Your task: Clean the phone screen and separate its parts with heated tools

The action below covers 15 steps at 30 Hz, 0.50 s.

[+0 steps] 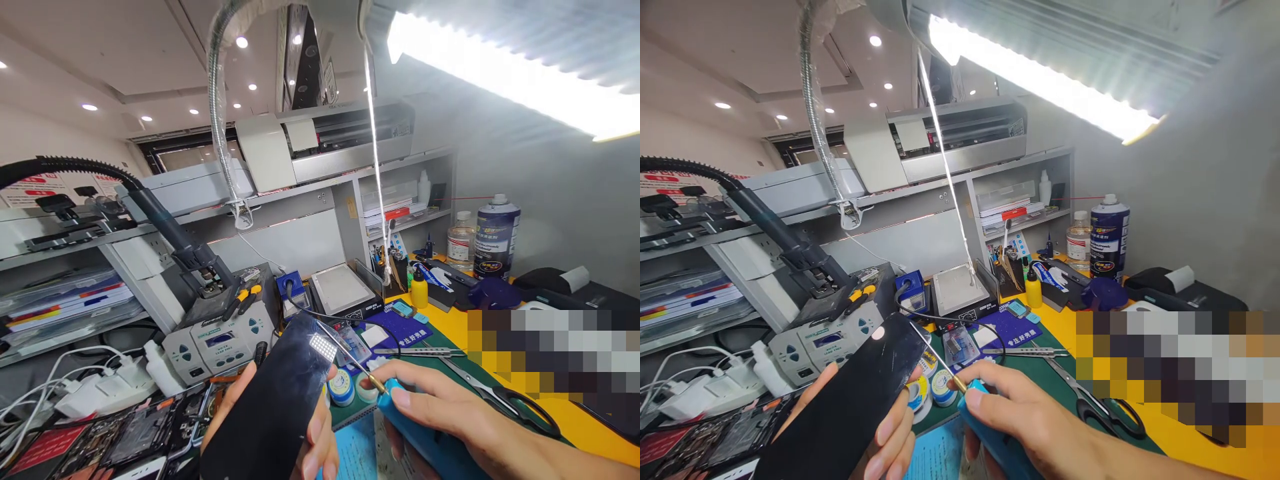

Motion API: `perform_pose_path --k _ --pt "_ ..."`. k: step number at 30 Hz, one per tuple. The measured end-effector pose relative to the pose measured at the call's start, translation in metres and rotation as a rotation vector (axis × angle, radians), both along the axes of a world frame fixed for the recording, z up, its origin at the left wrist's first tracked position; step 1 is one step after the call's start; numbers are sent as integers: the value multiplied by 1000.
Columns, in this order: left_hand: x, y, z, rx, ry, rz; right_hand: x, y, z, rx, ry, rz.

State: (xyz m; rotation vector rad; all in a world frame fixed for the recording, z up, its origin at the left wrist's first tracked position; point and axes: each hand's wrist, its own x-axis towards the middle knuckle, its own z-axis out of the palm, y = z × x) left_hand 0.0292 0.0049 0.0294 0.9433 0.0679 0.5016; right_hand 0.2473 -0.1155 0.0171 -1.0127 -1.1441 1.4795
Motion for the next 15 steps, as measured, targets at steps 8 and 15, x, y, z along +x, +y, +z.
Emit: perform_pose_path --k 8,15 --pt "-1 -1 -1 -19 62 10 -2 -2 5 -28 11 0" --pt "0 2 0 -17 92 -34 -3 0 10 -22 19 2"
